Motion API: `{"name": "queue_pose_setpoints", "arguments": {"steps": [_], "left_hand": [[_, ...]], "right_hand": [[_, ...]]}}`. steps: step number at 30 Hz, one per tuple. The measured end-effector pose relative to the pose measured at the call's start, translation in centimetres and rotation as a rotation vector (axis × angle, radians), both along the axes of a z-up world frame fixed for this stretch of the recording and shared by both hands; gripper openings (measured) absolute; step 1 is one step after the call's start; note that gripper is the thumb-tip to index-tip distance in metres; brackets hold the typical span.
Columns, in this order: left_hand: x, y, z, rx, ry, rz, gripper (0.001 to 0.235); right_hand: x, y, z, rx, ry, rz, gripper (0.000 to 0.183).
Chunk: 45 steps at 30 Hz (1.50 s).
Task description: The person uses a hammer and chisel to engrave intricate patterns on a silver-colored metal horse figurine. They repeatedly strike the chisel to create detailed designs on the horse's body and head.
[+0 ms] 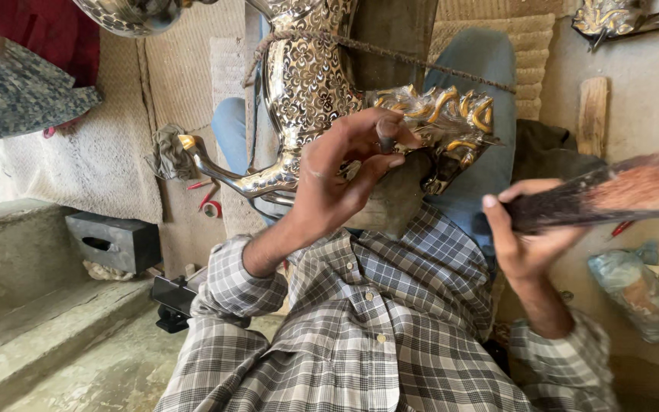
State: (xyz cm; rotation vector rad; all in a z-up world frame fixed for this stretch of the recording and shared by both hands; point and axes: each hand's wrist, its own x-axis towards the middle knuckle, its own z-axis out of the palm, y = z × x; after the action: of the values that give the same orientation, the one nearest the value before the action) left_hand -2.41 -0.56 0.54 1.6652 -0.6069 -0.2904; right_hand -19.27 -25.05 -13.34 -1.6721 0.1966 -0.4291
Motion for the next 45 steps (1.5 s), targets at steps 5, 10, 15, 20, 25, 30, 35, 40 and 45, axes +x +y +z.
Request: {"name": "queue_pose_setpoints", "arguments": {"steps": [5, 10, 15, 20, 25, 30, 35, 40, 45], "left_hand": [[-0.4, 0.0, -0.8, 0.085, -0.058, 0.047, 0.047], [-0.3, -0.8, -1.6, 0.206, -0.274, 0.083, 0.048], [-0.9, -1.2, -1.0, 0.351, -0.391, 0.126, 0.045], [-0.7, -1.3, -0.3, 0.374, -0.467, 0.087, 0.044], [-0.8, -1.1, -0.6, 0.410, -0.502, 0.068, 0.048], [-0.7, -0.6, -1.8, 0.452, -0.575, 0.034, 0.044], [-1.1, 0.4, -2.6, 0.467, -0.589, 0.022, 0.040], [-0.9, -0.4, -4.0, 0.320, -0.432, 0.116, 0.040], [-1.5, -0.6, -3.8, 0.265, -0.455, 0.193, 0.044]], "right_hand": [[-0.5, -0.2, -0.7, 0.124, 0.154, 0.027, 0.076], [1.4, -2.7, 4.0, -0.082, 0.158, 0.083, 0.063], [3.3, -5.1, 7.8, -0.603, 0.091, 0.124, 0.071], [5.0, -6.9, 9.4, -0.694, -0.120, 0.210, 0.078], [5.2, -6.9, 10.8, -0.534, -0.100, 0.247, 0.061], [6.1, -7.3, 11.3, -1.132, -0.156, 0.350, 0.057], [5.7, -7.8, 11.7, -0.908, -0.083, 0.313, 0.065], [5.9, -8.0, 12.0, -1.026, -0.026, 0.389, 0.073], [6.4, -8.8, 13.1, -0.783, -0.085, 0.372, 0.081]]}}
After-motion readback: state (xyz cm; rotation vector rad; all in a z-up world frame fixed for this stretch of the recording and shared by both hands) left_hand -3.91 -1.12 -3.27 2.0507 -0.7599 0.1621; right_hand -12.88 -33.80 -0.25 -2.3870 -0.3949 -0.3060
